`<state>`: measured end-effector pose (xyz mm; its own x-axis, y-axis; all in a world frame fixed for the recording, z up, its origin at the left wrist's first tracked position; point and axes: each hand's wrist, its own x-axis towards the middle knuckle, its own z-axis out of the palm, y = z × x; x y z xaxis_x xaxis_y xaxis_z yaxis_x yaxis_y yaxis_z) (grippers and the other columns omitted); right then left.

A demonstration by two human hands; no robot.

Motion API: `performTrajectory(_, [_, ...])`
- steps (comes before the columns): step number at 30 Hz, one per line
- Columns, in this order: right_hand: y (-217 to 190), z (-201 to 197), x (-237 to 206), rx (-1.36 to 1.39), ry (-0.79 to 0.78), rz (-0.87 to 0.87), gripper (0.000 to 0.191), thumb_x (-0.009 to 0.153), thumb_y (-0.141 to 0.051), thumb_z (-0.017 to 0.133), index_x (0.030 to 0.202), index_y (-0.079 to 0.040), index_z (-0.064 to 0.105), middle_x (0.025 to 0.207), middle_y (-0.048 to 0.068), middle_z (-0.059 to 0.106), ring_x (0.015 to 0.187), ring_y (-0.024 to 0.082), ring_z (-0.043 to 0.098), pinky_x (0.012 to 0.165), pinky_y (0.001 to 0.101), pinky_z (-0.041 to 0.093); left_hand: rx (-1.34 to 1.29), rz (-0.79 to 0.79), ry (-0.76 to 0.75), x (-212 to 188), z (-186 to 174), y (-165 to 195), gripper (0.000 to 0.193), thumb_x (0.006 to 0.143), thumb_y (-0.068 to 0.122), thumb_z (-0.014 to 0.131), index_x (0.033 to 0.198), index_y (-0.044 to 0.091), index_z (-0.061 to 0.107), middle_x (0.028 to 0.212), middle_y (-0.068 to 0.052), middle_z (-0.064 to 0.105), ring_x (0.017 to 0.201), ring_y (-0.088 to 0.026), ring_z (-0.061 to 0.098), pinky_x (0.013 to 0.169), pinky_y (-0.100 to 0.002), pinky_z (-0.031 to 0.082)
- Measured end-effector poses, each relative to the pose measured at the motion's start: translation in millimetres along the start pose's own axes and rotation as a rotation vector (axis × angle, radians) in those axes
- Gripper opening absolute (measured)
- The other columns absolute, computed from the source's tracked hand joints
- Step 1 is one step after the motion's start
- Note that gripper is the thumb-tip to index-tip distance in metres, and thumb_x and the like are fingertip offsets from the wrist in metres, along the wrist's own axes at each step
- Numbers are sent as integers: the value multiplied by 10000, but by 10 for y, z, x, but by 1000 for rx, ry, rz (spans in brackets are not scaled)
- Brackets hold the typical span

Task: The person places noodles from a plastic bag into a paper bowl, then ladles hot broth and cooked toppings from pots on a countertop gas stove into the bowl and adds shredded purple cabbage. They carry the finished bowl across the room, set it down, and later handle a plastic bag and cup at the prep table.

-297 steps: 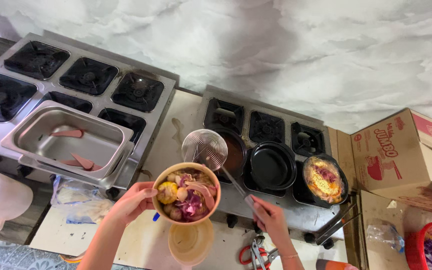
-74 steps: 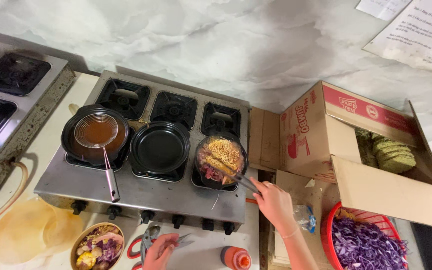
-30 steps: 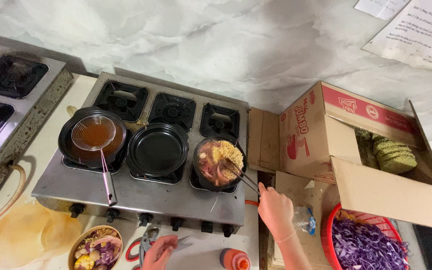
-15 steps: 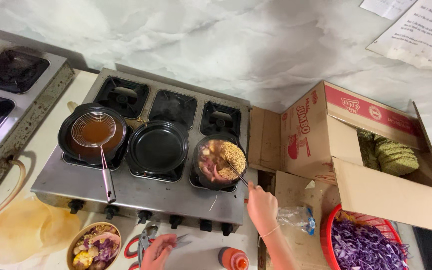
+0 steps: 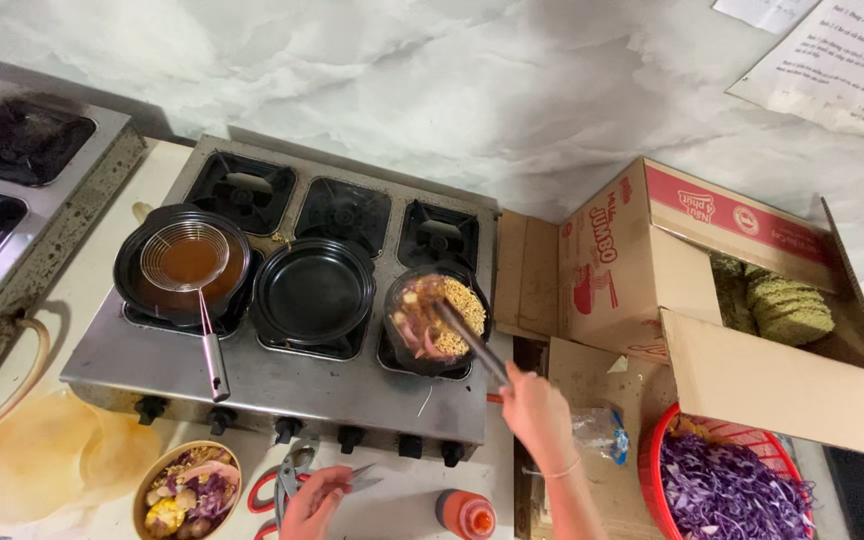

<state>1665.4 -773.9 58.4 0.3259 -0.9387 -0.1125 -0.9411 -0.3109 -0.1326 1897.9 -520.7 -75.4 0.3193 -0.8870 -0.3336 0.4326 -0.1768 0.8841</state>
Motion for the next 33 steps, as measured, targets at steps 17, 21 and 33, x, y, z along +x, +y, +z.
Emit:
performTrajectory(17, [80, 503, 345, -254, 141, -179, 515, 848, -72, 631, 1361, -57, 587, 991, 138, 713, 733, 318, 732, 638, 425, 600, 43, 66, 5, -56, 72, -26, 351, 923, -52, 561, 1262, -31, 652, 1156, -139, 722, 1067, -225, 708, 963, -348, 527])
performTrajectory(21, [0, 156, 76, -121, 166, -105, 468, 875, -173, 648, 1332, -81, 599, 1044, 139, 716, 721, 348, 726, 624, 456, 591, 24, 36, -7, -44, 99, -21, 356, 923, -49, 556, 1267, -26, 645, 1159, -140, 726, 1080, -223, 712, 967, -342, 523])
performTrajectory(33, [16, 248, -211, -209, 128, -167, 537, 799, -24, 624, 1329, -108, 632, 1001, 110, 723, 705, 314, 724, 620, 412, 595, 33, 3, 6, -72, 80, -46, 361, 917, -19, 569, 1270, -21, 646, 1183, -137, 725, 1095, -218, 707, 976, -344, 518])
